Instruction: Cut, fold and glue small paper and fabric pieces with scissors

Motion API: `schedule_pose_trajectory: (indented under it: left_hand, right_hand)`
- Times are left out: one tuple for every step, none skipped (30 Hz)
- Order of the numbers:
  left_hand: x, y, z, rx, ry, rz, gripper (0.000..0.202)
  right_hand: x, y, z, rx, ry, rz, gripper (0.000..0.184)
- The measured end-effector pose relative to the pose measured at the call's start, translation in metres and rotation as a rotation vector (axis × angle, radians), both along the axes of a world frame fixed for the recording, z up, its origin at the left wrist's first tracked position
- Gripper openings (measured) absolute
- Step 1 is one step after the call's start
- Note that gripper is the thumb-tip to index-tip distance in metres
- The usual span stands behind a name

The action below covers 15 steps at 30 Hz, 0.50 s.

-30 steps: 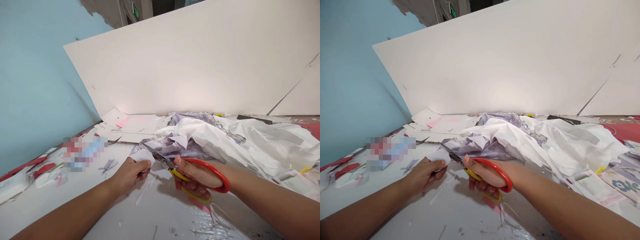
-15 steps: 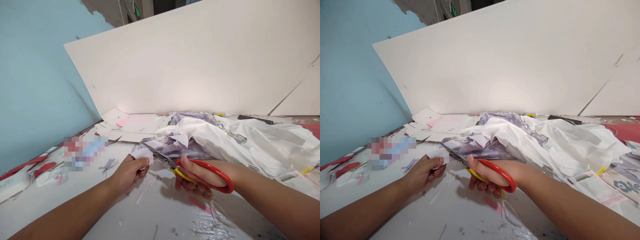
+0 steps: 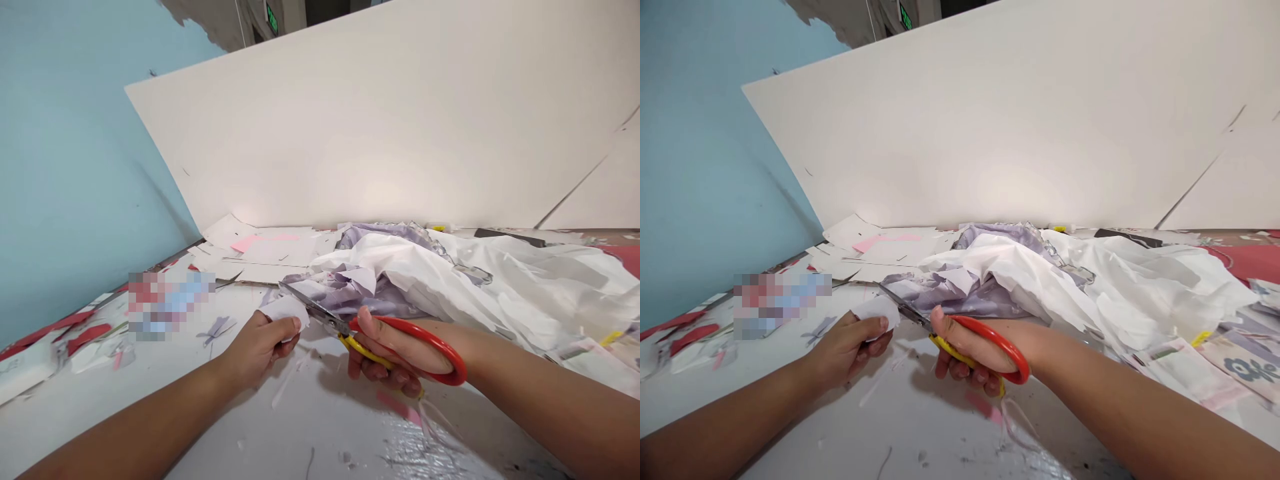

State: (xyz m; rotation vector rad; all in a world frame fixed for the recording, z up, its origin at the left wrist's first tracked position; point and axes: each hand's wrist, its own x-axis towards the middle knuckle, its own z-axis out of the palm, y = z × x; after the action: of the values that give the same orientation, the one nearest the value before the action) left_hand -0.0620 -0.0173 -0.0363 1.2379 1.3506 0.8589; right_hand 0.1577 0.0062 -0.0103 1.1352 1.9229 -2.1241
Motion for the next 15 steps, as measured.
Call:
schedule_pose_trajectory:
  left_hand:
    - [-0.0002,0.0000,-0.0002,0.002,0.003,0.000,0.032]
    - [-0.0005,0.0000,-0.0004,0.004,0.006,0.000,0.033]
    - [-0.0008,-0.0001,-0.0007,0.007,0.010,-0.003,0.033]
    - [-0.0010,-0.0003,-0.0009,0.011,0.014,-0.004,0.033]
    - [-0.0010,-0.0005,-0.0008,0.013,0.018,-0.005,0.033]
    - [-0.0008,-0.0009,-0.0006,0.011,0.025,-0.005,0.033]
    - [-0.0003,-0.0013,-0.0002,0.004,0.035,-0.001,0.033]
    - [0.0004,-0.0017,0.0004,-0.005,0.045,0.003,0.033]
    - [0.0011,-0.0021,0.0011,-0.013,0.059,0.008,0.033]
    - [0.0019,-0.0025,0.0017,-0.018,0.076,0.011,0.033]
    - [0.0026,-0.0028,0.0024,-0.020,0.092,0.011,0.034]
    - [0.0032,-0.0031,0.0029,-0.020,0.107,0.010,0.034]
    - [0.0037,-0.0034,0.0034,-0.014,0.118,0.006,0.034]
    - [0.0040,-0.0038,0.0037,-0.008,0.124,0.004,0.035]
    - [0.0042,-0.0042,0.0038,-0.005,0.127,0.004,0.035]
  right_hand:
    - [-0.0006,0.0001,-0.0006,-0.012,0.011,-0.004,0.079]
    - [-0.0013,0.0001,-0.0009,-0.021,0.021,-0.006,0.079]
    - [-0.0019,0.0000,-0.0010,-0.025,0.025,-0.006,0.080]
    - [-0.0025,0.0000,-0.0009,-0.030,0.025,-0.006,0.081]
    - [-0.0031,-0.0001,-0.0009,-0.035,0.023,-0.007,0.081]
    - [-0.0035,-0.0001,-0.0011,-0.040,0.022,-0.008,0.081]
    - [-0.0038,-0.0001,-0.0015,-0.040,0.025,-0.010,0.080]
    - [-0.0041,0.0000,-0.0021,-0.040,0.030,-0.011,0.079]
    - [-0.0042,0.0001,-0.0030,-0.041,0.039,-0.013,0.078]
    - [-0.0043,0.0002,-0.0039,-0.048,0.049,-0.014,0.077]
    - [-0.0043,0.0003,-0.0048,-0.059,0.057,-0.014,0.076]
    - [-0.0042,0.0003,-0.0053,-0.069,0.061,-0.018,0.075]
    - [-0.0041,0.0002,-0.0055,-0.076,0.059,-0.022,0.074]
    - [-0.0040,-0.0001,-0.0052,-0.078,0.052,-0.026,0.073]
    - [-0.0038,-0.0005,-0.0046,-0.073,0.042,-0.029,0.073]
